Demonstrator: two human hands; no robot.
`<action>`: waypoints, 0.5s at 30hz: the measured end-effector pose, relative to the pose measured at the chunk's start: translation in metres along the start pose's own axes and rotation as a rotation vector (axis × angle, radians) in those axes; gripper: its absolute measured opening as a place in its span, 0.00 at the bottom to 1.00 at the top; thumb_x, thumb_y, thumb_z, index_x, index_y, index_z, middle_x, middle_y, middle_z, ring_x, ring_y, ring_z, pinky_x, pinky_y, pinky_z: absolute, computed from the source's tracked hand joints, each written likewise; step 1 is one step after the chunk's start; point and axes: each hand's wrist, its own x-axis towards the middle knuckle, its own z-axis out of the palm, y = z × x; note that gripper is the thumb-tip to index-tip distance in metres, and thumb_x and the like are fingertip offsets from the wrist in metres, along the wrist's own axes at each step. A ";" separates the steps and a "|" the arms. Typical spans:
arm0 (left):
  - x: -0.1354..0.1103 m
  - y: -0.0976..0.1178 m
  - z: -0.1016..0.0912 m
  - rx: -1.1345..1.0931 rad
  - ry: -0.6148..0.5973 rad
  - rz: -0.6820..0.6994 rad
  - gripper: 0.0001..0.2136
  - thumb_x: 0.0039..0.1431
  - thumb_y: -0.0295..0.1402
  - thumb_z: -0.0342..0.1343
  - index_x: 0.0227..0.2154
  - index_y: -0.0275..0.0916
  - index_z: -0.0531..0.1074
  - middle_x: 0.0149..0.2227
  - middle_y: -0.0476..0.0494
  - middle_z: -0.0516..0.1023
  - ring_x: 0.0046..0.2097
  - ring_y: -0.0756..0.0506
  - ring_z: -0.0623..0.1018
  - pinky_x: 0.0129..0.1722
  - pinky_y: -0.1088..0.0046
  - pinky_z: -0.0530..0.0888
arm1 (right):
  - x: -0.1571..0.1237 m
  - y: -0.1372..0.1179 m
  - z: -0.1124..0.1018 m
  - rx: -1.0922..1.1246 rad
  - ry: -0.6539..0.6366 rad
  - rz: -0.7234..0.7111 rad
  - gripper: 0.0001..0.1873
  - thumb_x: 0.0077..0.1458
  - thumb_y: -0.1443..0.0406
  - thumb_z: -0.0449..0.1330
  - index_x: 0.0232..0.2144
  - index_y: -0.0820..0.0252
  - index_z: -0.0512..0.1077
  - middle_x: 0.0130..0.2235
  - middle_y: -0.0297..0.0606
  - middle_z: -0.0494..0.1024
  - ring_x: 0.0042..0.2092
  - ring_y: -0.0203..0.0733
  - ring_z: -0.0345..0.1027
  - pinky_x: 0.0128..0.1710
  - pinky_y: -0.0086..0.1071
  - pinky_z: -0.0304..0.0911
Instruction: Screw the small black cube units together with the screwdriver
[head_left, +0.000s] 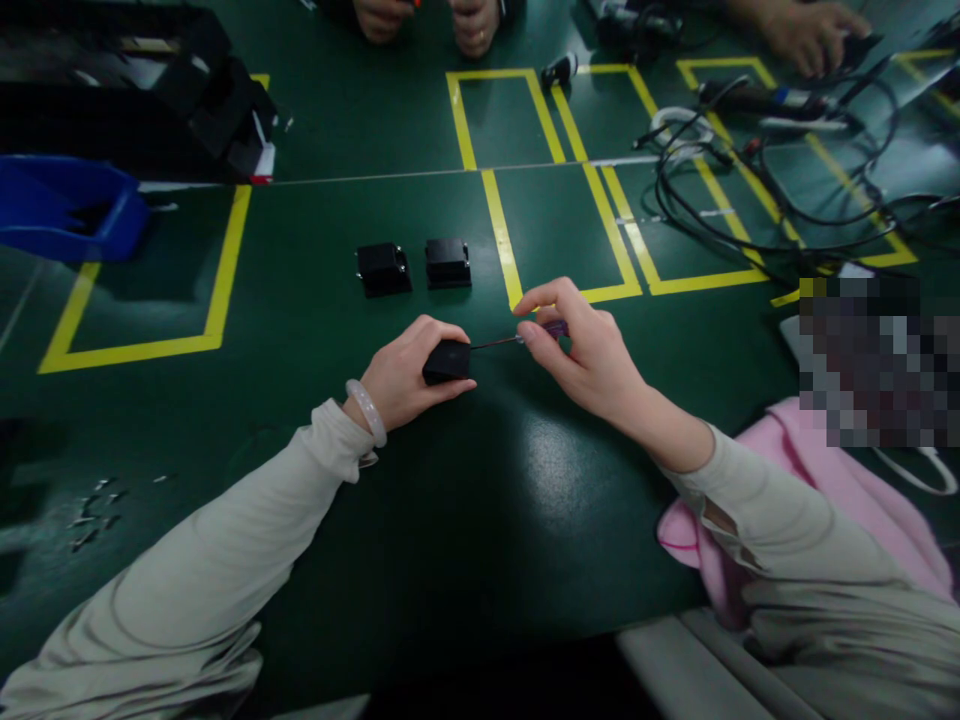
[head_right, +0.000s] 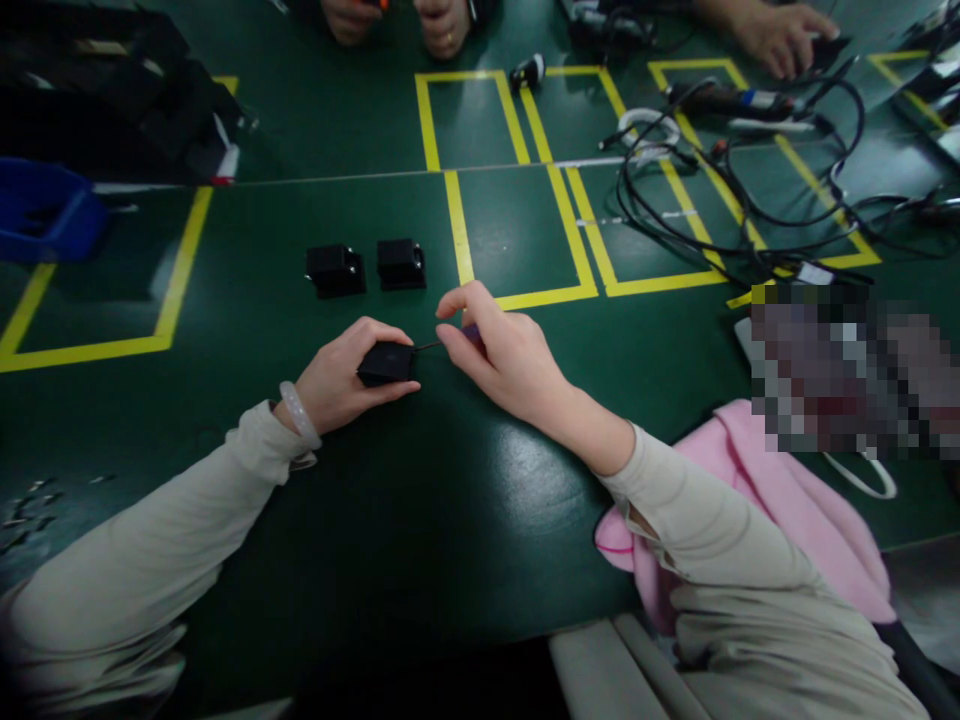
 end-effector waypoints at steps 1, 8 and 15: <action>0.000 0.000 0.000 0.000 -0.001 0.000 0.19 0.59 0.43 0.63 0.48 0.40 0.67 0.46 0.44 0.72 0.47 0.43 0.75 0.48 0.66 0.72 | 0.000 0.000 0.000 -0.009 -0.013 0.006 0.05 0.64 0.62 0.54 0.39 0.57 0.67 0.28 0.28 0.70 0.27 0.31 0.65 0.30 0.27 0.58; 0.001 -0.001 0.000 0.001 -0.004 -0.015 0.19 0.59 0.43 0.62 0.48 0.40 0.67 0.46 0.44 0.72 0.48 0.43 0.75 0.49 0.65 0.72 | 0.000 0.000 0.000 0.007 0.023 -0.022 0.09 0.63 0.67 0.54 0.46 0.58 0.66 0.32 0.31 0.70 0.31 0.33 0.68 0.33 0.28 0.61; 0.001 0.000 0.000 -0.012 -0.004 -0.020 0.19 0.59 0.43 0.62 0.48 0.40 0.67 0.46 0.44 0.72 0.48 0.43 0.75 0.49 0.65 0.72 | 0.000 0.000 0.000 -0.010 -0.010 -0.013 0.04 0.63 0.65 0.54 0.40 0.58 0.67 0.27 0.27 0.68 0.27 0.32 0.64 0.30 0.27 0.58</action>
